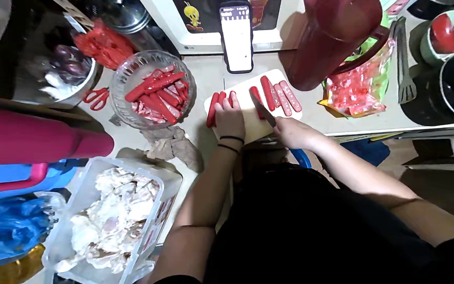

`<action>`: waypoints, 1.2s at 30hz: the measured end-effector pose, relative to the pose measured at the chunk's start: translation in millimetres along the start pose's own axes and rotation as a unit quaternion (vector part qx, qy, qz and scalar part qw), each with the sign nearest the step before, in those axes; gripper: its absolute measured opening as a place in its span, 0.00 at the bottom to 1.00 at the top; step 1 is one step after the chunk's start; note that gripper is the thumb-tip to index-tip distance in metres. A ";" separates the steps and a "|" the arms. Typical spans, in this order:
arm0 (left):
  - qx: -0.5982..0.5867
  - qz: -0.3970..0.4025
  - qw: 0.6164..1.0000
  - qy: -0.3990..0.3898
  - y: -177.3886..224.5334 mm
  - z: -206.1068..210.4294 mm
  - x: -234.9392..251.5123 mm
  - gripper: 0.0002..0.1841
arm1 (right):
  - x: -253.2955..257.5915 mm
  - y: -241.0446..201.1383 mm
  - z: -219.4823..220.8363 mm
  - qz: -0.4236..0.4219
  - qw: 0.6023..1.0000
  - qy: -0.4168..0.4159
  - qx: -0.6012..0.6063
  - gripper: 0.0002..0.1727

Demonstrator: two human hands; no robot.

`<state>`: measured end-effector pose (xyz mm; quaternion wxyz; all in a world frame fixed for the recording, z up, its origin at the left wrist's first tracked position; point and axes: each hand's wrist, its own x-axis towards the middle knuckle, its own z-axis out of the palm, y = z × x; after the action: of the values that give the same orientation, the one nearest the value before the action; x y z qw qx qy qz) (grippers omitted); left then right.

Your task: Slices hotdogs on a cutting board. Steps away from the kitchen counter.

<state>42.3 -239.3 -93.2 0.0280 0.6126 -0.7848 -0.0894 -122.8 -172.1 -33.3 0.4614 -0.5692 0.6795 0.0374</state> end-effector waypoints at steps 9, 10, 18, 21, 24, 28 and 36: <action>-0.231 -0.025 0.971 -0.052 12.8 -7.5 7.8 0.29 | -8.3 -3.0 8.7 -0.023 0.999 0.023 -0.020 0.14; -0.254 -0.021 0.966 -0.036 13.9 -3.1 7.2 0.28 | -7.5 -2.5 13.3 -0.019 0.999 0.033 -0.027 0.14; -0.131 0.071 0.984 0.097 -0.1 45.4 -4.3 0.24 | -5.3 -5.9 5.8 0.023 0.996 0.031 -0.084 0.16; -0.136 0.068 0.981 0.118 -0.7 54.6 -9.7 0.25 | -3.5 -12.1 6.5 -0.004 0.995 0.035 -0.094 0.15; -0.136 0.064 0.983 0.107 -1.2 56.9 -10.6 0.26 | -2.3 -18.3 5.8 -0.021 0.992 0.038 -0.115 0.15; -0.139 0.058 0.983 0.105 -1.5 57.0 -10.0 0.26 | -0.5 -22.8 0.5 -0.018 0.989 0.023 -0.143 0.15; -0.138 0.054 0.984 0.102 0.9 56.1 -10.0 0.26 | 2.9 -28.2 -14.9 -0.010 0.991 -0.028 -0.131 0.14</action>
<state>35.3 -223.5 -147.4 0.1970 0.5657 -0.7897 -0.1324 -108.5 -192.7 -13.4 0.4023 -0.6297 0.6502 0.1374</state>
